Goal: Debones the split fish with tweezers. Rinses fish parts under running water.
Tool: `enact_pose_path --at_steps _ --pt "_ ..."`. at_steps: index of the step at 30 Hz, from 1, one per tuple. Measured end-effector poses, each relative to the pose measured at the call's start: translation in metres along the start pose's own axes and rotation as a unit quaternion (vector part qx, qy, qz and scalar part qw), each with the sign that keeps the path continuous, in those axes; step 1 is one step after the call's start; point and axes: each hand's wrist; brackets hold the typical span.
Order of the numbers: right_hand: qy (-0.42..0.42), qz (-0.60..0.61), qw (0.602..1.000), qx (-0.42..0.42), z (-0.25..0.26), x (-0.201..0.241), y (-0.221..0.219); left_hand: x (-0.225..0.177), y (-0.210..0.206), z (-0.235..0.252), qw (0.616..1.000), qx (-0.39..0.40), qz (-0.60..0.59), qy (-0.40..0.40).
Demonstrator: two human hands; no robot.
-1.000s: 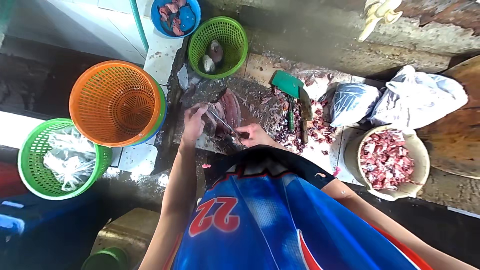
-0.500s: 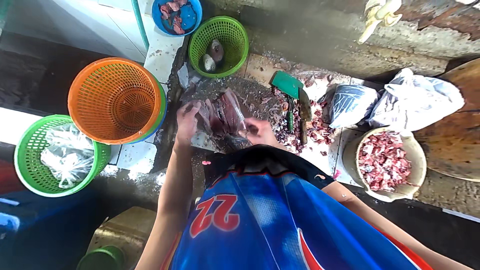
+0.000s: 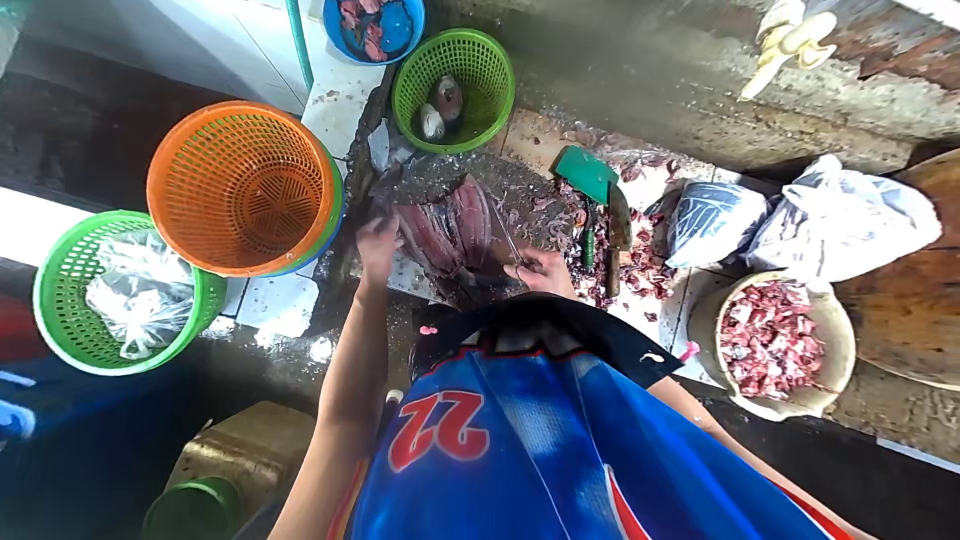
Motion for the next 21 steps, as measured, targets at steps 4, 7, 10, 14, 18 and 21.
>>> enact_pose_path --at_steps 4,7,10,14,18,21 --pt "-0.013 0.023 1.0 -0.011 0.001 -0.015 0.005 -0.005 -0.006 -0.034 0.993 0.081 -0.044 0.071" --pt "-0.01 0.022 0.999 -0.028 -0.004 -0.019 0.008 -0.007 -0.014 -0.07 0.978 0.1 -0.15 0.103" --pt "0.008 -0.023 0.998 -0.064 -0.007 -0.025 0.012 -0.005 -0.025 -0.104 0.979 0.1 -0.16 0.07" --pt "-0.014 -0.11 0.993 -0.036 -0.007 -0.029 0.023 0.03 -0.058 -0.102 0.993 -0.023 -0.102 0.052" --pt "-0.01 -0.143 0.989 -0.022 -0.009 -0.033 0.025 0.017 -0.064 -0.117 0.997 0.041 -0.024 0.068" --pt "-0.008 -0.157 0.987 -0.014 -0.011 -0.033 0.023 0.022 -0.069 -0.117 0.994 0.047 -0.057 0.081"
Point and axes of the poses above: each hand's wrist, its own z-axis towards the middle knuckle, its own y-axis out of the back of the hand, x = y × z, and after that the axes turned 12 degrees about -y, right-handed
